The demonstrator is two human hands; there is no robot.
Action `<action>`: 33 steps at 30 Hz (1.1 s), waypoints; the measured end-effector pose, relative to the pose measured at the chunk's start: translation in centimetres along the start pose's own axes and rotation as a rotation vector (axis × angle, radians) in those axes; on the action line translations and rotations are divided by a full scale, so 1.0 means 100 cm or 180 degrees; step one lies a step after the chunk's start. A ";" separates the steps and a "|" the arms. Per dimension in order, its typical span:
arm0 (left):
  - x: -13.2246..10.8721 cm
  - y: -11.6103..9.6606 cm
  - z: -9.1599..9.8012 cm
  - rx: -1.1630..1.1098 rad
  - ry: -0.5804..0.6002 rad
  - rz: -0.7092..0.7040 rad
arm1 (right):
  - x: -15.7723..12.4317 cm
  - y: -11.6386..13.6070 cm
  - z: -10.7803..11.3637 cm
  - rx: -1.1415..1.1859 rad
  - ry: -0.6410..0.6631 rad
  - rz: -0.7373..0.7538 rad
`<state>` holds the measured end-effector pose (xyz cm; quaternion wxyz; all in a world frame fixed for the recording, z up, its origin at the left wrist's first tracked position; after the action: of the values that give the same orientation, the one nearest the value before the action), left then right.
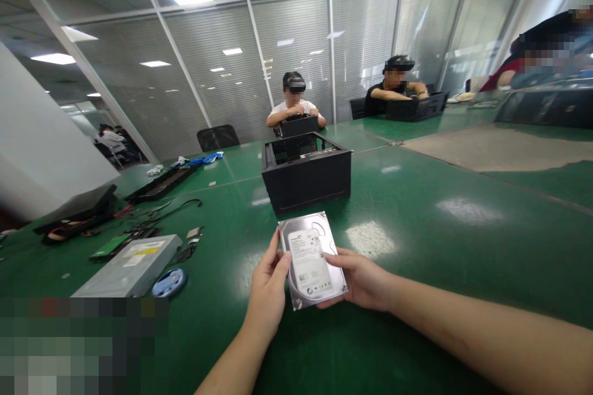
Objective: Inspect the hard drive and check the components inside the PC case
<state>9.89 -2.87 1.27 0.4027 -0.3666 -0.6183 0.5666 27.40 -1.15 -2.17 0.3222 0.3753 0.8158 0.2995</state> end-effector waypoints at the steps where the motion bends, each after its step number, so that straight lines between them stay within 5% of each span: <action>1: 0.001 0.000 0.000 0.0042 0.0036 -0.0003 | 0.001 0.000 0.000 0.0014 0.0033 -0.0029; 33: 0.005 0.001 -0.001 0.0076 -0.0016 -0.0207 | 0.000 0.001 -0.006 -0.0056 -0.0024 -0.0043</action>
<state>9.79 -2.38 1.17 0.4237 -0.3401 -0.6241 0.5615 26.99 -1.28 -1.69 0.3305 0.3681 0.8145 0.3031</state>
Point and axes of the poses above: each hand's wrist, its own x-axis towards the middle knuckle, its own z-axis out of the back of the hand, y = z × x, the point moved 4 cm from there along x, towards the middle knuckle, and after that the axes turned 15 degrees about -y, right-handed, at the moved point
